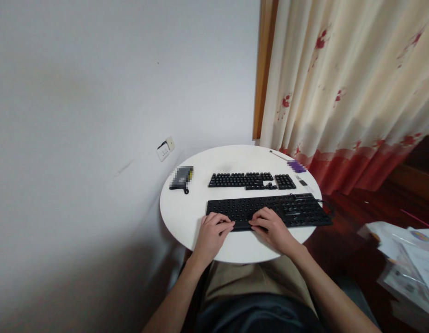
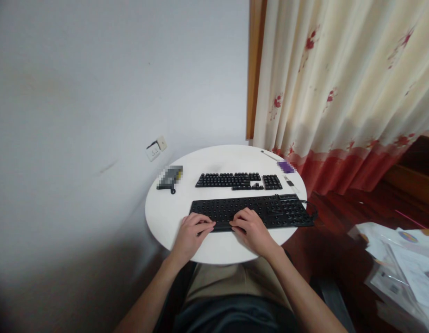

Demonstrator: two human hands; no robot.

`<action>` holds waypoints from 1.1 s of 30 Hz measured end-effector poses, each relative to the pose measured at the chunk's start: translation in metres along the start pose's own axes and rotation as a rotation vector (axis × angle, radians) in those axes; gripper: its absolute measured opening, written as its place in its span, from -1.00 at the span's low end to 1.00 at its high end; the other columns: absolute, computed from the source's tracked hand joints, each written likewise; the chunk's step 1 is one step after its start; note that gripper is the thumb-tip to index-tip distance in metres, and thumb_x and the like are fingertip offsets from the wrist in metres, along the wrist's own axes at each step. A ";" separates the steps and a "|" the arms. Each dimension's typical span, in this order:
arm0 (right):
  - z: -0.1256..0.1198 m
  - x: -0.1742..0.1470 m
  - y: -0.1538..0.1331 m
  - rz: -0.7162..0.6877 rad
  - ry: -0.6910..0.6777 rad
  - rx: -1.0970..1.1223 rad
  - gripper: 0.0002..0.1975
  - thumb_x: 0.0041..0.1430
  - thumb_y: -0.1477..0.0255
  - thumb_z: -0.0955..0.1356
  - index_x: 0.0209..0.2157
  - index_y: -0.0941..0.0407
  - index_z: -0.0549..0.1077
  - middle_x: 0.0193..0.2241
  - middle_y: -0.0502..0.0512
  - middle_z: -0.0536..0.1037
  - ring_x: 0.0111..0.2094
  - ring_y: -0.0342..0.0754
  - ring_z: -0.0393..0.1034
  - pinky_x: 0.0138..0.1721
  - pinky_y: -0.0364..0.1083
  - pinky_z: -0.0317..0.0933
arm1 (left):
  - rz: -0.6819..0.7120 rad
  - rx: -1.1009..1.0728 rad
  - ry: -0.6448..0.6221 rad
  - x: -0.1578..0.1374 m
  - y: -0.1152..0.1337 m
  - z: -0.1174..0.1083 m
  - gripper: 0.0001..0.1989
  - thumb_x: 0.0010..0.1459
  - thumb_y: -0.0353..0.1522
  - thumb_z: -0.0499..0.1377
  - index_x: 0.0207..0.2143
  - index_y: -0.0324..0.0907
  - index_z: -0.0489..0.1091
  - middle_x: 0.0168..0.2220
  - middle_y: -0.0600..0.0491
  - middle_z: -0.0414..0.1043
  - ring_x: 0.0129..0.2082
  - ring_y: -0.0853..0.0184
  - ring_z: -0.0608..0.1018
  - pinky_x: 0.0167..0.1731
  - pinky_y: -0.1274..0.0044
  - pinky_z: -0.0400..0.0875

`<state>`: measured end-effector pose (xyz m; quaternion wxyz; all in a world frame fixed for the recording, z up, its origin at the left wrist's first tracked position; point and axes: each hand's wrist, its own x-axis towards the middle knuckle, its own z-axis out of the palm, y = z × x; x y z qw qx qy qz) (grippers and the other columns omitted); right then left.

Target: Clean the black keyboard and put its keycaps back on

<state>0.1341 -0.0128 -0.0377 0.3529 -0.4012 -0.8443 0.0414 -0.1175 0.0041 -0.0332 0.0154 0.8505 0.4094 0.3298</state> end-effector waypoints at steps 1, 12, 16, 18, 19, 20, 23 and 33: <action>0.000 -0.001 -0.001 0.003 0.001 -0.001 -0.82 0.35 0.45 0.31 -0.18 0.09 0.58 -0.21 0.17 0.54 -0.17 0.02 0.35 -0.18 0.02 0.25 | 0.009 0.019 0.010 -0.001 0.001 0.000 -0.85 0.26 -0.36 0.22 -0.20 0.02 0.60 -0.21 0.06 0.56 -0.18 0.25 0.48 -0.22 0.37 0.28; -0.001 -0.011 -0.008 0.070 0.012 -0.071 -0.76 0.33 0.45 0.30 -0.05 0.03 0.57 -0.14 0.20 0.48 -0.12 0.07 0.34 -0.14 0.07 0.30 | -0.018 0.077 -0.006 -0.015 0.015 -0.007 -0.71 0.28 -0.41 0.15 0.01 0.03 0.50 -0.08 -0.02 0.45 -0.02 0.18 0.41 -0.09 0.31 0.32; 0.000 -0.011 -0.007 0.073 0.005 -0.057 -0.77 0.33 0.45 0.31 -0.09 0.03 0.58 -0.14 0.20 0.46 -0.12 0.07 0.34 -0.14 0.06 0.30 | -0.028 0.060 -0.004 -0.014 0.014 -0.007 -0.70 0.25 -0.39 0.19 0.01 0.03 0.50 -0.11 -0.01 0.42 -0.04 0.18 0.41 -0.08 0.31 0.33; 0.000 -0.011 -0.008 0.082 -0.012 -0.061 -0.78 0.33 0.46 0.31 -0.10 0.03 0.58 -0.14 0.19 0.45 -0.11 0.07 0.33 -0.13 0.06 0.29 | -0.034 0.059 -0.005 -0.014 0.014 -0.007 -0.72 0.23 -0.38 0.21 -0.02 0.03 0.52 -0.11 -0.01 0.40 -0.03 0.17 0.40 -0.08 0.30 0.33; 0.000 -0.012 -0.008 0.086 -0.019 -0.063 -0.78 0.33 0.46 0.31 -0.10 0.04 0.58 -0.14 0.19 0.45 -0.10 0.07 0.32 -0.12 0.07 0.28 | -0.038 0.061 -0.006 -0.014 0.014 -0.007 -0.72 0.22 -0.38 0.22 -0.03 0.03 0.52 -0.11 -0.01 0.40 -0.03 0.17 0.40 -0.07 0.30 0.32; 0.000 -0.012 -0.008 0.088 -0.022 -0.064 -0.78 0.33 0.46 0.30 -0.11 0.04 0.58 -0.14 0.19 0.45 -0.10 0.07 0.32 -0.11 0.07 0.28 | -0.040 0.062 -0.009 -0.014 0.014 -0.007 -0.73 0.22 -0.38 0.22 -0.04 0.03 0.53 -0.11 -0.01 0.40 -0.03 0.17 0.40 -0.07 0.30 0.32; -0.001 -0.012 -0.009 0.077 -0.021 -0.068 -0.77 0.33 0.47 0.30 -0.10 0.05 0.58 -0.14 0.20 0.44 -0.11 0.07 0.32 -0.11 0.07 0.27 | -0.056 0.067 -0.012 -0.014 0.015 -0.008 -0.74 0.22 -0.38 0.22 -0.05 0.03 0.54 -0.11 -0.01 0.39 -0.04 0.17 0.39 -0.06 0.29 0.32; -0.003 -0.009 -0.013 0.085 -0.031 -0.080 -0.78 0.33 0.47 0.29 -0.13 0.07 0.58 -0.16 0.20 0.45 -0.10 0.08 0.29 -0.11 0.07 0.27 | -0.052 0.075 -0.006 -0.012 0.016 -0.005 -0.75 0.22 -0.39 0.21 -0.07 0.03 0.54 -0.16 -0.01 0.39 -0.06 0.18 0.40 -0.09 0.31 0.31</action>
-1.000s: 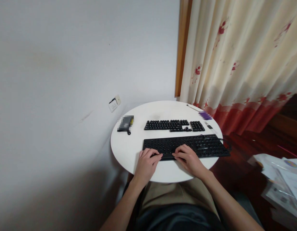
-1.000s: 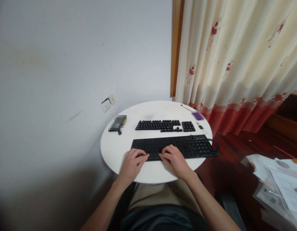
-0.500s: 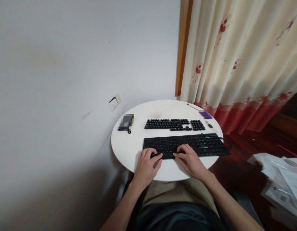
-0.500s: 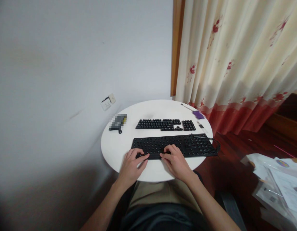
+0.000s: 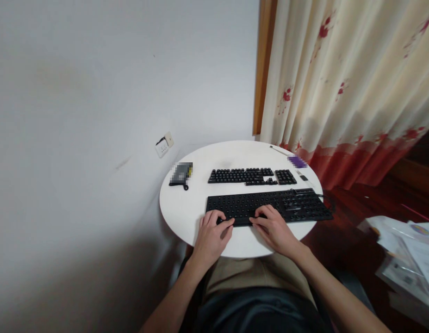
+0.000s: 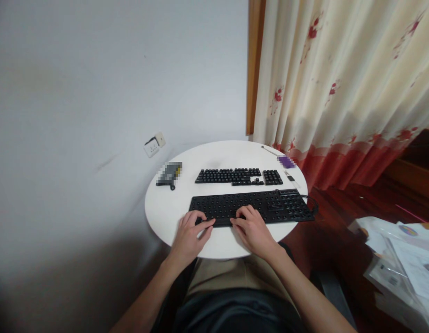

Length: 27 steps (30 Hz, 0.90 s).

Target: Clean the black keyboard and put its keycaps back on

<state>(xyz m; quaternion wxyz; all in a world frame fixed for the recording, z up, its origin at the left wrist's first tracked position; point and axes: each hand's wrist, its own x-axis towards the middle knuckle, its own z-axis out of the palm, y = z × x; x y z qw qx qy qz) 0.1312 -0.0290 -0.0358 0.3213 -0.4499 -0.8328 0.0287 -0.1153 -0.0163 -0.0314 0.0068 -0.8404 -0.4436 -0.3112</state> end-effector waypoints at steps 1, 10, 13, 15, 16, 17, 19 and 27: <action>0.000 0.000 -0.001 0.001 -0.005 -0.004 -0.78 0.34 0.47 0.29 -0.13 0.07 0.58 -0.17 0.20 0.45 -0.10 0.08 0.29 -0.11 0.07 0.26 | 0.003 0.004 -0.002 0.001 0.000 0.000 -0.74 0.21 -0.40 0.22 -0.07 0.03 0.54 -0.17 0.00 0.39 -0.07 0.18 0.41 -0.09 0.31 0.31; 0.005 -0.002 0.001 0.043 0.114 0.074 -0.76 0.32 0.47 0.29 -0.10 0.05 0.58 -0.12 0.22 0.44 -0.05 0.12 0.30 -0.06 0.12 0.31 | 0.005 -0.032 0.060 0.002 -0.002 0.000 -0.73 0.20 -0.42 0.20 -0.07 0.00 0.53 -0.06 -0.03 0.38 0.00 0.16 0.40 0.00 0.26 0.32; 0.006 -0.004 0.003 0.096 0.226 0.146 -0.76 0.30 0.48 0.29 -0.10 0.07 0.58 -0.11 0.23 0.44 -0.05 0.12 0.30 -0.03 0.14 0.32 | -0.023 -0.058 0.123 -0.001 -0.005 0.002 -0.66 0.20 -0.49 0.15 -0.01 -0.04 0.50 -0.02 -0.04 0.39 0.03 0.16 0.40 0.03 0.26 0.32; 0.007 -0.005 0.004 0.115 0.250 0.166 -0.76 0.28 0.51 0.29 -0.14 0.09 0.58 -0.13 0.23 0.44 -0.06 0.12 0.31 -0.03 0.15 0.32 | -0.039 -0.066 0.144 -0.003 -0.006 0.003 -0.62 0.16 -0.57 0.10 -0.05 -0.06 0.51 -0.03 -0.04 0.40 0.02 0.16 0.41 0.03 0.27 0.33; 0.008 -0.005 0.005 0.112 0.247 0.166 -0.76 0.25 0.54 0.29 -0.16 0.10 0.58 -0.14 0.23 0.44 -0.06 0.12 0.31 -0.02 0.15 0.32 | -0.042 -0.063 0.146 -0.004 -0.007 0.004 -0.60 0.14 -0.60 0.08 -0.09 -0.07 0.52 -0.04 -0.04 0.40 0.02 0.16 0.41 0.03 0.27 0.34; 0.009 -0.006 0.005 0.107 0.240 0.160 -0.75 0.22 0.58 0.29 -0.18 0.10 0.59 -0.15 0.23 0.45 -0.07 0.12 0.30 -0.03 0.16 0.32 | -0.043 -0.057 0.146 -0.004 -0.007 0.004 -0.59 0.11 -0.63 0.08 -0.13 -0.08 0.54 -0.05 -0.04 0.40 0.02 0.15 0.41 0.02 0.26 0.34; 0.011 -0.006 0.006 0.098 0.229 0.140 -0.69 0.14 0.65 0.28 -0.21 0.10 0.60 -0.16 0.21 0.45 -0.07 0.12 0.30 -0.04 0.16 0.33 | -0.045 -0.041 0.138 -0.005 -0.008 0.004 -0.59 0.08 -0.65 0.07 -0.17 -0.08 0.55 -0.05 -0.04 0.40 0.02 0.14 0.40 0.02 0.25 0.34; 0.013 -0.008 0.009 0.099 0.176 0.064 -0.56 0.07 0.77 0.22 -0.21 0.11 0.61 -0.20 0.19 0.48 -0.10 0.10 0.29 -0.08 0.14 0.34 | -0.059 -0.033 0.091 -0.003 -0.008 0.004 -0.61 0.08 -0.67 0.05 -0.24 -0.11 0.54 -0.08 -0.03 0.41 0.02 0.14 0.40 0.00 0.26 0.33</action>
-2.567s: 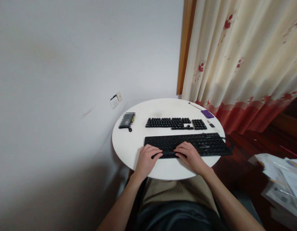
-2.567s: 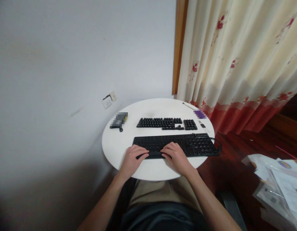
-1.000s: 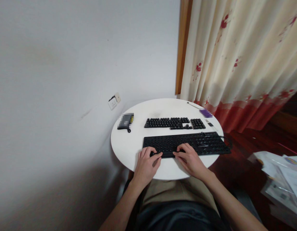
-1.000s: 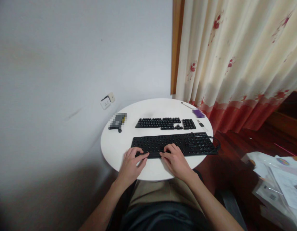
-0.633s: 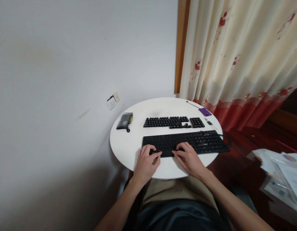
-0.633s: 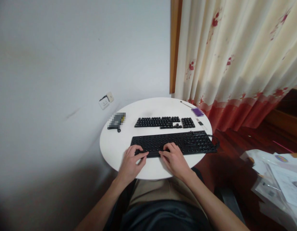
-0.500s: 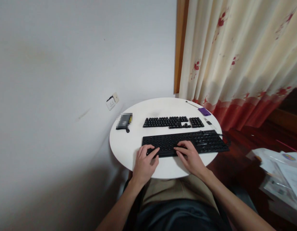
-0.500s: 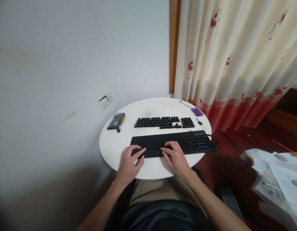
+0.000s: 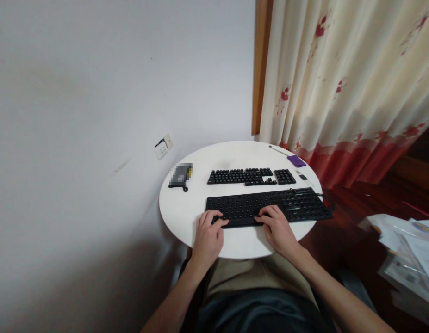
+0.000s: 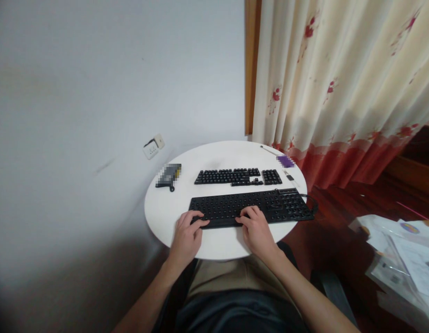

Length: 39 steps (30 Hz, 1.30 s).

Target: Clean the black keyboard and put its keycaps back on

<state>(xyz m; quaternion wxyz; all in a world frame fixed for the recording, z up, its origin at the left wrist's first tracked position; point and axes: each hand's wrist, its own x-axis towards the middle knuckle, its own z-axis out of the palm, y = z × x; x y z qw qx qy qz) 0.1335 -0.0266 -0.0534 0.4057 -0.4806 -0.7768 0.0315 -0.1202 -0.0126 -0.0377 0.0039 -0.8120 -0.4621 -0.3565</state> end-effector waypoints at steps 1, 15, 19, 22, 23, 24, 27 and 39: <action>0.000 -0.001 0.000 -0.001 0.002 0.005 -0.55 0.06 0.77 0.23 -0.19 0.11 0.61 -0.19 0.20 0.48 -0.09 0.10 0.29 -0.07 0.14 0.33 | 0.000 -0.004 0.003 0.000 0.000 0.000 -0.62 0.09 -0.66 0.06 -0.24 -0.11 0.53 -0.08 -0.03 0.41 0.02 0.14 0.40 0.00 0.26 0.33; -0.001 -0.002 -0.002 0.046 0.014 -0.080 -0.62 0.08 0.77 0.23 -0.28 0.13 0.58 -0.17 0.20 0.50 -0.09 0.11 0.29 -0.07 0.14 0.31 | -0.007 0.022 -0.022 0.001 0.005 -0.002 -0.63 0.11 -0.62 0.06 -0.19 -0.09 0.53 -0.09 -0.02 0.45 0.01 0.14 0.42 -0.01 0.26 0.31; -0.001 -0.003 -0.005 0.050 0.021 -0.070 -0.61 0.07 0.77 0.23 -0.21 0.16 0.56 -0.14 0.22 0.48 -0.08 0.12 0.29 -0.05 0.13 0.31 | 0.016 0.019 -0.021 0.002 0.006 -0.002 -0.67 0.21 -0.54 0.08 -0.05 -0.10 0.48 -0.08 -0.03 0.49 -0.01 0.17 0.44 -0.01 0.28 0.30; 0.000 -0.003 -0.003 0.035 0.023 -0.059 -0.59 0.06 0.78 0.23 -0.19 0.14 0.56 -0.13 0.21 0.47 -0.07 0.11 0.29 -0.04 0.13 0.30 | 0.050 0.015 -0.040 0.001 0.006 -0.002 -0.70 0.24 -0.50 0.10 -0.05 -0.09 0.48 -0.07 -0.01 0.52 0.00 0.18 0.44 0.01 0.27 0.28; 0.000 -0.004 -0.002 0.029 0.020 -0.057 -0.59 0.06 0.78 0.24 -0.20 0.14 0.56 -0.13 0.21 0.48 -0.07 0.11 0.29 -0.05 0.13 0.30 | 0.059 0.014 -0.049 0.001 0.006 -0.001 -0.72 0.24 -0.50 0.10 -0.06 -0.09 0.49 -0.08 0.00 0.53 0.00 0.17 0.44 0.01 0.27 0.27; 0.001 -0.004 -0.001 0.024 0.018 -0.057 -0.60 0.06 0.78 0.24 -0.21 0.13 0.57 -0.14 0.21 0.48 -0.07 0.12 0.29 -0.06 0.13 0.31 | 0.064 0.014 -0.054 0.000 0.006 -0.001 -0.73 0.24 -0.49 0.11 -0.08 -0.08 0.50 -0.08 0.01 0.54 0.00 0.17 0.44 0.01 0.26 0.26; 0.002 -0.003 0.001 0.020 0.008 -0.057 -0.61 0.07 0.77 0.24 -0.24 0.12 0.58 -0.15 0.20 0.49 -0.07 0.12 0.29 -0.07 0.12 0.30 | 0.055 0.015 -0.055 0.000 0.006 -0.001 -0.72 0.22 -0.50 0.11 -0.10 -0.08 0.51 -0.10 0.02 0.56 -0.01 0.17 0.45 0.01 0.24 0.25; 0.012 0.003 -0.042 0.027 -0.123 -0.133 -0.58 0.14 0.71 0.32 -0.04 0.07 0.58 -0.06 0.20 0.49 -0.01 0.12 0.25 -0.06 0.09 0.23 | -0.033 0.098 0.047 -0.013 -0.023 -0.015 -0.68 0.12 -0.57 0.07 -0.23 -0.10 0.55 -0.18 0.01 0.56 -0.06 0.16 0.47 -0.02 0.24 0.26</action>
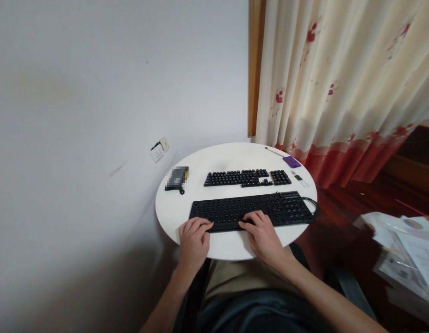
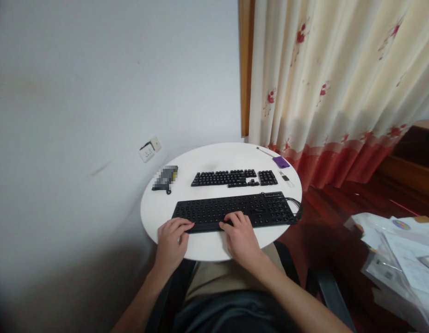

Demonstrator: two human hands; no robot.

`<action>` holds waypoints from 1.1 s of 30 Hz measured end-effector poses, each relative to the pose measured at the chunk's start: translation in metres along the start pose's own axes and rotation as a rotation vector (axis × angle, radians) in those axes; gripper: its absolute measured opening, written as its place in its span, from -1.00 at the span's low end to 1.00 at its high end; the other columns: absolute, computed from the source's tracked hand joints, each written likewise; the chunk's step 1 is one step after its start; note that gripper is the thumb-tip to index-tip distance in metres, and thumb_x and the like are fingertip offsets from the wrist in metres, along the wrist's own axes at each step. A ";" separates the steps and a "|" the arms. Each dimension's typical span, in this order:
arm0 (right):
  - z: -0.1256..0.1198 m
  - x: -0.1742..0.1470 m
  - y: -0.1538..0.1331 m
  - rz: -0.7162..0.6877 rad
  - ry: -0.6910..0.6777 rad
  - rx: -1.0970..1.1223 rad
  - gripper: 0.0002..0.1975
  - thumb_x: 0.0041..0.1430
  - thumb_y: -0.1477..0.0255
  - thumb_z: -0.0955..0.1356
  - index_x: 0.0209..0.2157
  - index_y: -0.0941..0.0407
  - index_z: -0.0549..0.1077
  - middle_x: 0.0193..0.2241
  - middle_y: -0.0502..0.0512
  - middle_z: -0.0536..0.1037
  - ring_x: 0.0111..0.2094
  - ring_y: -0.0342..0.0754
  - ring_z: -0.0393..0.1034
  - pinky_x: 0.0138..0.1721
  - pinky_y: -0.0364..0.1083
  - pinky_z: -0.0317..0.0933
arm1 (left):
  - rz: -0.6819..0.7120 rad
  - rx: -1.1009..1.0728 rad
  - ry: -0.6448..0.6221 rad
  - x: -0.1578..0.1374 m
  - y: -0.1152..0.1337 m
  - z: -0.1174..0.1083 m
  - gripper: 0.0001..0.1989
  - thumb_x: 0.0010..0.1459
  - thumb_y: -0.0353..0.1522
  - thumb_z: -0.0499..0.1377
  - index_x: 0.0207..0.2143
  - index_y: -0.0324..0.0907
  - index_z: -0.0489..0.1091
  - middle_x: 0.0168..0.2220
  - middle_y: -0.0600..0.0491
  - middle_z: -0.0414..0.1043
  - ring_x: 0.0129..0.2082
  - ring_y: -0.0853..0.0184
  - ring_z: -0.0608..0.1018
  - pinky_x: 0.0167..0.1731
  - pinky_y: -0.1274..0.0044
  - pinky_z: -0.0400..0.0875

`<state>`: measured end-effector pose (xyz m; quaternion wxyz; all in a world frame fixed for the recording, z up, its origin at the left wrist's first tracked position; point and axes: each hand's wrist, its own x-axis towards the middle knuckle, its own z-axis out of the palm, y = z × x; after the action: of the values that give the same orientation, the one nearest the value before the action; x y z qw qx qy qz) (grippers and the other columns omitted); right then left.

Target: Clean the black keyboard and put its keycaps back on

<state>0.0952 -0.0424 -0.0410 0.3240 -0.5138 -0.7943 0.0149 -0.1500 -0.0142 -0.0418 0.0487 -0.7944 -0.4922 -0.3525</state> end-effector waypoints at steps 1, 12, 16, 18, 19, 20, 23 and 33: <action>0.002 0.002 -0.005 -0.006 -0.009 -0.011 -0.58 0.14 0.69 0.32 -0.03 0.06 0.57 -0.05 0.20 0.49 -0.01 0.12 0.25 -0.05 0.09 0.23 | -0.008 0.017 0.009 -0.001 -0.004 -0.002 -0.67 0.12 -0.57 0.07 -0.23 -0.10 0.56 -0.17 0.01 0.55 -0.06 0.15 0.47 -0.03 0.25 0.27; 0.002 0.006 -0.025 -0.034 0.018 0.007 -0.56 0.15 0.68 0.31 0.03 0.06 0.52 0.00 0.23 0.46 0.03 0.14 0.24 0.02 0.14 0.22 | 0.101 -0.034 0.059 -0.012 0.014 0.001 -0.68 0.25 -0.52 0.04 -0.04 -0.12 0.47 -0.04 -0.01 0.55 0.03 0.21 0.52 0.06 0.27 0.30; 0.005 0.005 -0.024 -0.044 0.006 -0.022 -0.59 0.17 0.66 0.31 0.01 0.06 0.53 0.00 0.23 0.47 0.04 0.15 0.23 0.04 0.16 0.20 | 0.138 -0.051 -0.001 -0.021 0.034 0.011 -0.67 0.26 -0.49 0.07 0.02 -0.13 0.46 0.05 -0.02 0.52 0.13 0.20 0.48 0.14 0.25 0.28; 0.007 0.005 -0.023 -0.047 0.008 -0.030 -0.59 0.18 0.66 0.31 0.01 0.06 0.52 0.00 0.22 0.46 0.04 0.15 0.23 0.04 0.15 0.19 | 0.109 -0.045 -0.005 -0.022 0.038 0.014 -0.70 0.27 -0.49 0.07 -0.03 -0.13 0.48 0.04 -0.02 0.53 0.12 0.20 0.49 0.14 0.24 0.28; 0.007 0.005 -0.024 -0.047 0.007 -0.034 -0.59 0.18 0.66 0.31 0.02 0.07 0.52 0.00 0.22 0.46 0.05 0.15 0.23 0.04 0.15 0.19 | 0.095 -0.043 -0.004 -0.022 0.039 0.015 -0.71 0.28 -0.49 0.06 -0.04 -0.13 0.48 0.02 -0.02 0.54 0.11 0.20 0.50 0.15 0.24 0.28; 0.007 0.004 -0.024 -0.048 0.006 -0.037 -0.59 0.19 0.66 0.30 0.03 0.07 0.51 0.01 0.22 0.45 0.05 0.14 0.22 0.05 0.15 0.19 | 0.086 -0.044 -0.003 -0.022 0.039 0.015 -0.71 0.28 -0.49 0.06 -0.04 -0.13 0.48 0.02 -0.02 0.54 0.10 0.21 0.50 0.15 0.23 0.28; 0.006 0.004 -0.024 -0.054 -0.007 -0.040 -0.56 0.20 0.65 0.30 0.08 0.07 0.47 0.04 0.23 0.43 0.06 0.15 0.21 0.06 0.15 0.18 | 0.079 -0.046 0.004 -0.022 0.037 0.014 -0.67 0.29 -0.50 0.05 0.04 -0.13 0.43 0.07 -0.04 0.50 0.11 0.21 0.48 0.17 0.23 0.26; 0.004 0.003 -0.025 -0.066 -0.004 -0.050 -0.56 0.20 0.65 0.29 0.07 0.06 0.47 0.04 0.25 0.42 0.07 0.18 0.21 0.06 0.18 0.18 | 0.037 -0.011 0.011 -0.028 0.036 0.014 -0.63 0.26 -0.49 0.05 0.08 -0.12 0.40 0.12 -0.08 0.44 0.16 0.13 0.43 0.09 0.23 0.34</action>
<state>0.0720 -0.0499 -0.0340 0.3097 -0.4950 -0.8117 -0.0144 -0.1210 -0.0482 -0.0596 0.0536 -0.8015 -0.4754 -0.3588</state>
